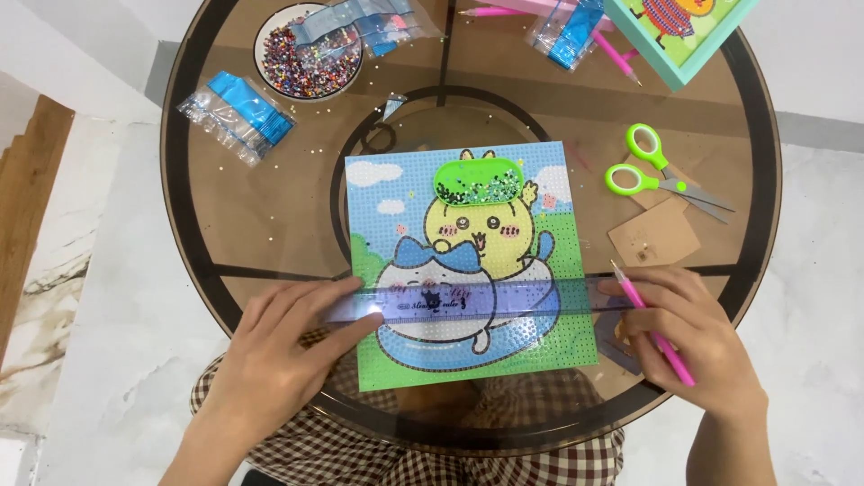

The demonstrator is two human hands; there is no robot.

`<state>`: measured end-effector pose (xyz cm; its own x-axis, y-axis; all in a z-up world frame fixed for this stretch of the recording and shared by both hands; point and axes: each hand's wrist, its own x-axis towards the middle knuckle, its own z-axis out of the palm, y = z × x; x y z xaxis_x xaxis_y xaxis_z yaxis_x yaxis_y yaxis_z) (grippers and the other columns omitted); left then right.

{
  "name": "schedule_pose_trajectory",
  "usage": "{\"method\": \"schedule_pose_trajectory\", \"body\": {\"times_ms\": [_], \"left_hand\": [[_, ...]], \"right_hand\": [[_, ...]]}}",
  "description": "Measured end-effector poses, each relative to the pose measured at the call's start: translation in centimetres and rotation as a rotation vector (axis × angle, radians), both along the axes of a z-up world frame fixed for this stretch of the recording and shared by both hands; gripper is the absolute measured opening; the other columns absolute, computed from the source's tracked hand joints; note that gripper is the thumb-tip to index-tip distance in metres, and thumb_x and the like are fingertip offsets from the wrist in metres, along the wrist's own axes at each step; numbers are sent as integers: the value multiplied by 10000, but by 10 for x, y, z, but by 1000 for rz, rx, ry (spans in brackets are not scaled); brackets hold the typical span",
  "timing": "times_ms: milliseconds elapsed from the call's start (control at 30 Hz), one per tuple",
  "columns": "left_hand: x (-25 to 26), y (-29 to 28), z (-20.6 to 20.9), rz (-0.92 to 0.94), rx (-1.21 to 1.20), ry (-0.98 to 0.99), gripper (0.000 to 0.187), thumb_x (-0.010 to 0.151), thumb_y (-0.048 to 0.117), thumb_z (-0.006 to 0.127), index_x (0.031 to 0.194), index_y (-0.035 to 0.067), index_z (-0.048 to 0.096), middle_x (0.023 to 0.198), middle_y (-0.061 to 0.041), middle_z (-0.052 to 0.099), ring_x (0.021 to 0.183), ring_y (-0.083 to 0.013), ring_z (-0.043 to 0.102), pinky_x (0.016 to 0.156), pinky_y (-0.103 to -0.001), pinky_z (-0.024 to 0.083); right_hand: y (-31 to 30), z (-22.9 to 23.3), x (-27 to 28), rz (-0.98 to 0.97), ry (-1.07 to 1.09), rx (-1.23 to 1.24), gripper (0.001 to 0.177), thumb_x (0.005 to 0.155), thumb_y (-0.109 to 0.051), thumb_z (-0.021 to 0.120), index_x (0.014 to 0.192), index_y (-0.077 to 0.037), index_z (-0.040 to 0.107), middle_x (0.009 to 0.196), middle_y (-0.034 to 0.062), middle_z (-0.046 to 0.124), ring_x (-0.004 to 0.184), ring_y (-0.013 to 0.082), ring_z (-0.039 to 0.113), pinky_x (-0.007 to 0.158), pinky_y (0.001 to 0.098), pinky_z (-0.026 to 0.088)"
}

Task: The person is performing diamond painting, using a ruler to ensure rows are straight and a stylus tool to press the resin diamonds into the adhesive canvas.

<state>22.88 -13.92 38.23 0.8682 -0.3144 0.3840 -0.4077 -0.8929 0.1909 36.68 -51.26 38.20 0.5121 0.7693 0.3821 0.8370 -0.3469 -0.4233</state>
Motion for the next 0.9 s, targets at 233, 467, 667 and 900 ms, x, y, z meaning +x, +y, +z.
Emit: {"method": "schedule_pose_trajectory", "body": {"times_ms": [233, 467, 667, 900], "left_hand": [[16, 14, 13, 63, -6, 135, 602, 689, -44, 670, 1209, 253, 610, 1255, -75, 530, 937, -252, 555, 820, -409, 373], [35, 2, 30, 80, -94, 173, 391, 807, 189, 629, 1197, 163, 605, 1271, -103, 542, 1170, -346, 530, 968, -570, 396], [127, -31, 65, -50, 22, 266, 618, 788, 381, 692, 1328, 158, 492, 1286, -124, 516, 1171, -321, 494, 985, -536, 353], [174, -50, 60, -4, 67, 712, 860, 749, 429, 777, 1443, 157, 347, 1338, -121, 435, 1226, -289, 417, 1030, -493, 347]], "right_hand": [[15, 13, 41, 63, 103, 33, 98, 807, 23, 567, 812, -75, 560, 1102, 117, 675, 1103, 319, 629, 1025, 468, 468], [29, 26, 61, 82, 118, 45, 143, 816, 62, 545, 818, -81, 546, 1082, 104, 672, 1165, 311, 595, 1134, 495, 388], [79, 55, 75, 180, 154, 416, 140, 973, 144, 393, 1035, 40, 463, 1065, 248, 647, 1025, 328, 722, 883, 342, 657], [100, 11, 85, -26, 337, 400, 215, 984, -125, 474, 1081, 17, 603, 783, 101, 660, 606, 124, 637, 530, 205, 565]]}}
